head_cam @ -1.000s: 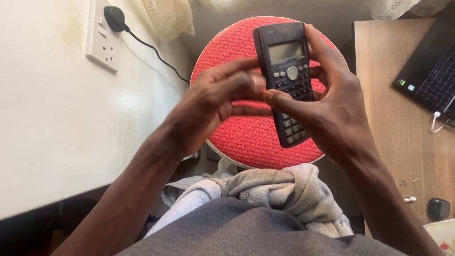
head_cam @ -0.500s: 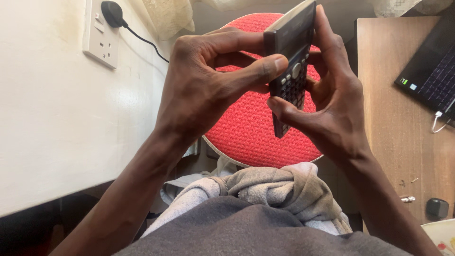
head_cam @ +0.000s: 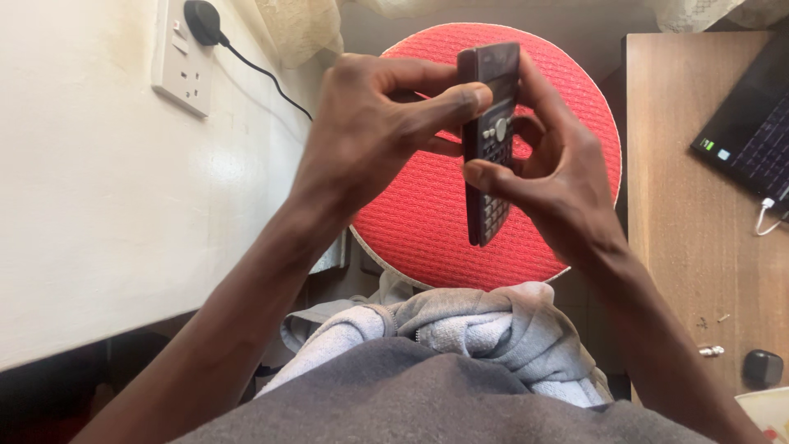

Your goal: The person disassembles a calculator using a screwdriver, removes the back cover, and replaces the battery. They then reassemble the calculator and test it by pressing buttons.

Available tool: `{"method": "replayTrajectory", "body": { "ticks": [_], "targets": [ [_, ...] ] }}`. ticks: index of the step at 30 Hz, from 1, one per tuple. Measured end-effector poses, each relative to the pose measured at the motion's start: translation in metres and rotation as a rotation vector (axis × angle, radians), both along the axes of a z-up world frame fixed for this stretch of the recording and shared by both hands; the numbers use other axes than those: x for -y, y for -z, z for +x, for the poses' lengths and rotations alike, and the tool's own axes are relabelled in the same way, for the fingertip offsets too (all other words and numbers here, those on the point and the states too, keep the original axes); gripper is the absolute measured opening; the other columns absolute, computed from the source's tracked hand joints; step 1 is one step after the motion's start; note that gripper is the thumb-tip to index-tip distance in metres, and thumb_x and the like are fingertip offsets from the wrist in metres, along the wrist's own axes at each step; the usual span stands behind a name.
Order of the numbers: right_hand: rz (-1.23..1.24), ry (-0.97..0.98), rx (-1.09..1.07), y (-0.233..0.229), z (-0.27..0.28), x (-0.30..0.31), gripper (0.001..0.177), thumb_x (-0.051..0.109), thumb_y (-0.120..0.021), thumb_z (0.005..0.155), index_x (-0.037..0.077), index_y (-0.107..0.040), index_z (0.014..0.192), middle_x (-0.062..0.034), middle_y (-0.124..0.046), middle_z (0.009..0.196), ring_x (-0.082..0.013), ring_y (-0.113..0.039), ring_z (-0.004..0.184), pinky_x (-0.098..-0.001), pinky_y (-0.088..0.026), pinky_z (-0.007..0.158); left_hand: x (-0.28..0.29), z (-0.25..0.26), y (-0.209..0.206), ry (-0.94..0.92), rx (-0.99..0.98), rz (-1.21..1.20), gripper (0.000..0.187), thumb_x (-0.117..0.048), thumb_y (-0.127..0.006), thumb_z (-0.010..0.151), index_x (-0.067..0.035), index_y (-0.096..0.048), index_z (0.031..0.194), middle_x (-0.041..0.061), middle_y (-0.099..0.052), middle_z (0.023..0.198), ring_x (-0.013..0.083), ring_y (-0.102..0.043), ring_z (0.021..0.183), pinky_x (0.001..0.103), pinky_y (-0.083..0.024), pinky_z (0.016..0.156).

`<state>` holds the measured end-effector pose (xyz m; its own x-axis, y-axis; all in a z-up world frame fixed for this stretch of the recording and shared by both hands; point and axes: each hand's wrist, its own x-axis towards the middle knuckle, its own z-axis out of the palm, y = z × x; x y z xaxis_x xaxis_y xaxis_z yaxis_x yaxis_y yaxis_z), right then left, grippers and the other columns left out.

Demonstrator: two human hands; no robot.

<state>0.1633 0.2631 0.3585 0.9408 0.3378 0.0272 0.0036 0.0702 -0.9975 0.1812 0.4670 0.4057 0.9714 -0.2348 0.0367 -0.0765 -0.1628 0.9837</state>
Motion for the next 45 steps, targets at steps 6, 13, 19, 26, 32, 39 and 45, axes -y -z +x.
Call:
{"method": "replayTrajectory", "body": {
  "ticks": [6,13,19,26,32,39,45],
  "targets": [
    [0.361,-0.104,-0.315,0.018,0.003,-0.008,0.084,0.04,-0.073,0.092,-0.008,-0.041,0.152,-0.0138,-0.056,0.129,-0.0237,-0.058,0.123,-0.0412,-0.059,0.105,0.011,0.021,0.017,-0.054,-0.17,0.114,0.048,-0.04,-0.077,0.085,0.001,-0.078,0.109,0.015,-0.083,0.086,0.0212,-0.086,0.076,0.029,-0.068,0.069],
    [0.837,-0.085,-0.663,0.057,0.005,-0.007,0.067,0.045,-0.057,0.096,-0.004,-0.051,0.143,-0.0203,-0.064,0.13,-0.0267,-0.066,0.118,-0.0382,-0.058,0.104,0.005,0.013,0.031,0.185,-0.101,0.252,0.076,-0.047,-0.085,0.071,-0.005,-0.067,0.131,0.017,-0.075,0.12,0.026,-0.079,0.099,0.037,-0.07,0.073],
    [1.004,-0.036,-0.726,0.097,0.0,-0.013,0.055,0.044,-0.05,0.106,0.004,-0.054,0.143,-0.0151,-0.068,0.122,-0.0242,-0.072,0.1,-0.0322,-0.066,0.081,0.013,0.001,0.057,0.205,0.056,0.626,0.125,-0.055,-0.098,0.053,-0.017,-0.038,0.156,0.028,-0.019,0.162,0.0487,-0.015,0.152,0.06,-0.038,0.114],
    [1.169,-0.165,-0.748,0.134,0.002,-0.023,0.054,0.044,-0.045,0.111,-0.001,-0.055,0.141,-0.0153,-0.069,0.117,-0.0217,-0.074,0.093,-0.0301,-0.066,0.07,0.023,0.011,0.088,0.243,-0.022,0.841,0.151,-0.058,-0.104,0.038,-0.024,-0.019,0.158,0.035,0.005,0.161,0.059,0.009,0.148,0.075,-0.006,0.117],
    [1.114,-0.138,-0.76,0.137,0.005,-0.021,0.053,0.044,-0.041,0.113,0.002,-0.055,0.141,-0.0142,-0.069,0.12,-0.0217,-0.074,0.1,-0.0324,-0.066,0.07,0.025,0.012,0.093,0.265,0.018,0.931,0.149,-0.053,-0.103,0.039,-0.02,-0.02,0.158,0.035,-0.008,0.157,0.0574,-0.005,0.147,0.074,-0.016,0.115],
    [0.92,-0.045,-0.801,0.13,0.002,-0.018,0.052,0.045,-0.04,0.109,0.006,-0.055,0.14,-0.0111,-0.068,0.123,-0.0182,-0.071,0.108,-0.0374,-0.064,0.088,0.022,0.008,0.09,0.27,0.105,0.911,0.141,-0.05,-0.102,0.04,-0.018,-0.028,0.155,0.033,-0.019,0.152,0.0534,-0.017,0.143,0.071,-0.026,0.111],
    [0.874,-0.031,-0.813,0.128,0.001,-0.014,0.049,0.043,-0.04,0.109,0.008,-0.055,0.139,-0.0093,-0.069,0.12,-0.017,-0.072,0.105,-0.0372,-0.065,0.087,0.024,0.004,0.092,0.249,0.092,0.876,0.138,-0.05,-0.103,0.039,-0.019,-0.032,0.154,0.032,-0.019,0.151,0.0529,-0.016,0.143,0.073,-0.029,0.109]
  ]
}}
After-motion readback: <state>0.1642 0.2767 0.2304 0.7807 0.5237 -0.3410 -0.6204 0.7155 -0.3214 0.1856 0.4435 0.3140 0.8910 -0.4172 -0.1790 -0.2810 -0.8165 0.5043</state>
